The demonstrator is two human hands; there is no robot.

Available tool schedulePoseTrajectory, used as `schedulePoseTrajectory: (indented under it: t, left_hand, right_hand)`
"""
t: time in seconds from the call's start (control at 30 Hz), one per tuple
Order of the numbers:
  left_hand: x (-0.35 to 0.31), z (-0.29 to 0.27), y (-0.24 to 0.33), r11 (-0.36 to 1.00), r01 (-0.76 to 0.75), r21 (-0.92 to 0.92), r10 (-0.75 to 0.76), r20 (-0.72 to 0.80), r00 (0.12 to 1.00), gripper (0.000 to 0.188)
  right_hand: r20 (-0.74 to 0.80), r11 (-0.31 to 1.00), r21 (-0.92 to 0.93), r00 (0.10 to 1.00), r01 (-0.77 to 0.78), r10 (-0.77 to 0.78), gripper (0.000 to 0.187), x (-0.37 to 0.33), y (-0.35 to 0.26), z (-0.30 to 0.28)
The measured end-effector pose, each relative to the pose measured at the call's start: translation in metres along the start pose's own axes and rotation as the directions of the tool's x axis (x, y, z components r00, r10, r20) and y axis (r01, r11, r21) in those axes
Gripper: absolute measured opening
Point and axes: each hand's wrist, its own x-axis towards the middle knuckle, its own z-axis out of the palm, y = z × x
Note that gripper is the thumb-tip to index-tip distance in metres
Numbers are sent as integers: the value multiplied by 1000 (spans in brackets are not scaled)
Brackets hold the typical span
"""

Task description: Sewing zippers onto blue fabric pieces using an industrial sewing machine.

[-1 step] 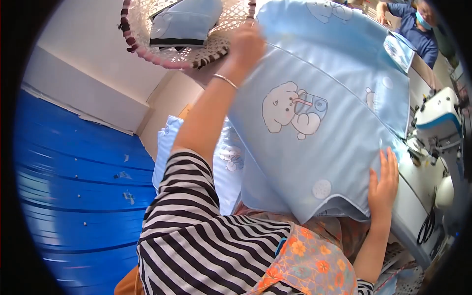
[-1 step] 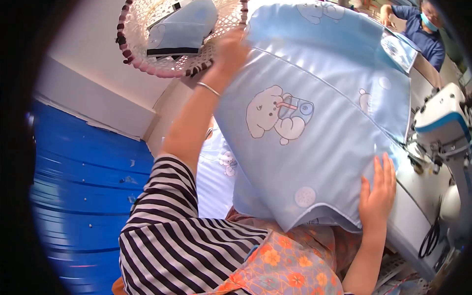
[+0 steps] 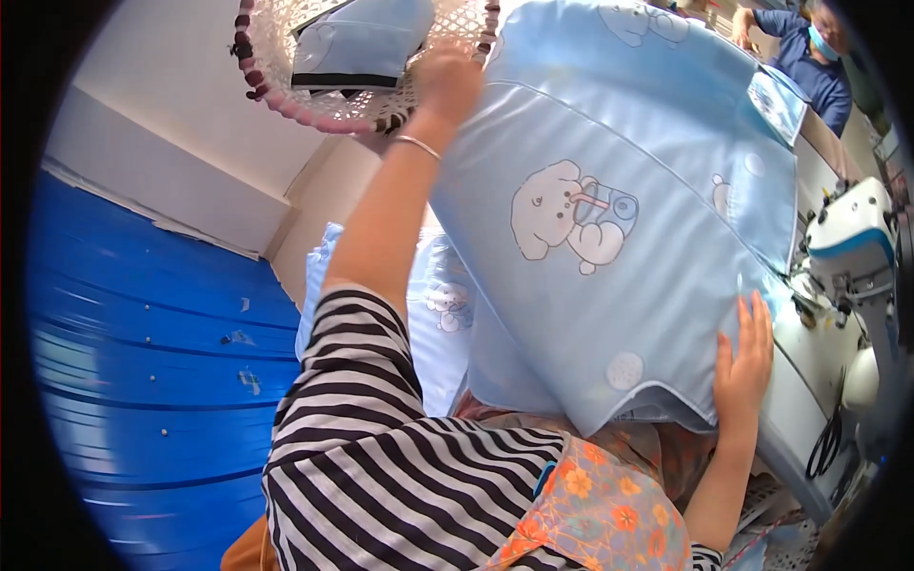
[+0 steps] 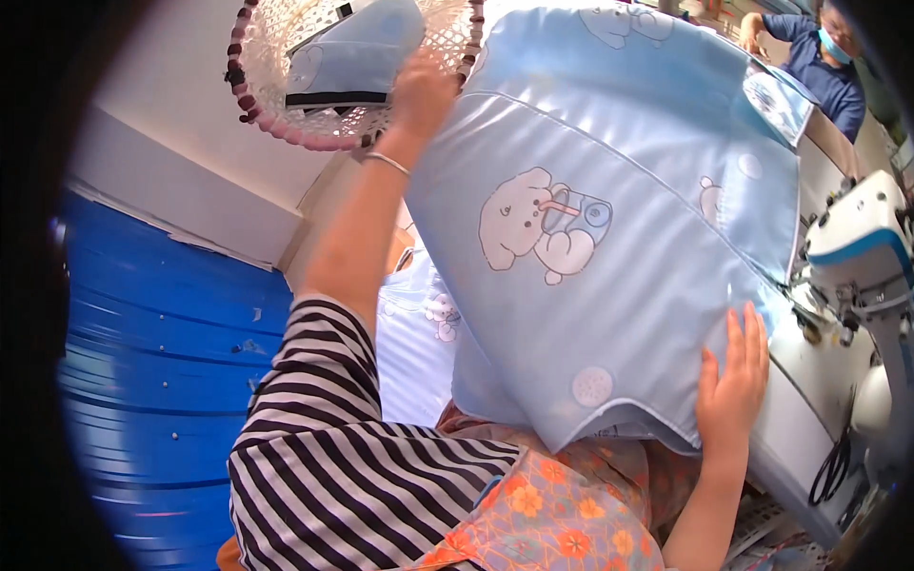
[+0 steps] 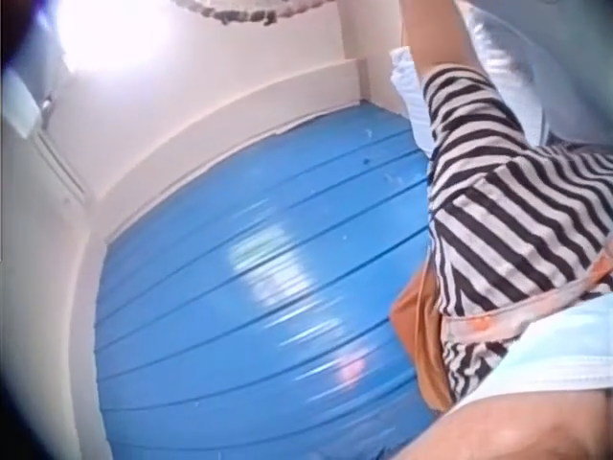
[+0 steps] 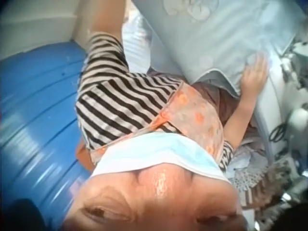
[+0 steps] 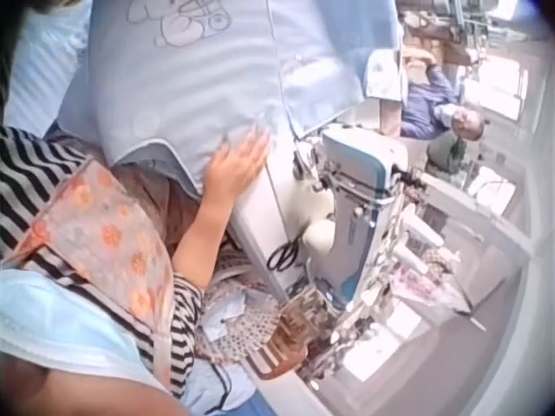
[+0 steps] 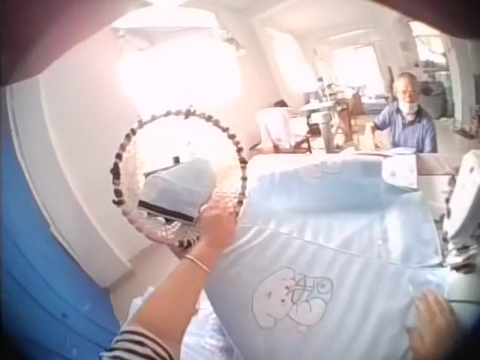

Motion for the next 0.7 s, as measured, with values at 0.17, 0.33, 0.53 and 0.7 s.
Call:
schedulePoseTrajectory:
  t: [0.17, 0.33, 0.53, 0.7]
  left_hand:
    - [8, 19, -173, 848, 375, 374, -330, -179, 927, 56]
    - [34, -7, -217, 796, 518, 314, -548, 10, 836, 39]
    - [35, -12, -195, 964, 256, 69, -258, 23, 966, 34]
    - [22, -17, -212, 908, 409, -88, -412, -22, 911, 33]
  right_hand:
    - [32, 1000, -2, 999, 7, -7, 47, 5, -6, -5]
    - [36, 1000, -28, 999, 7, -6, 47, 5, -6, -13]
    - [34, 1000, -12, 999, 20, -20, 49, 5, -6, -11]
    - [9, 999, -13, 999, 36, -36, 47, 4, -1, -8]
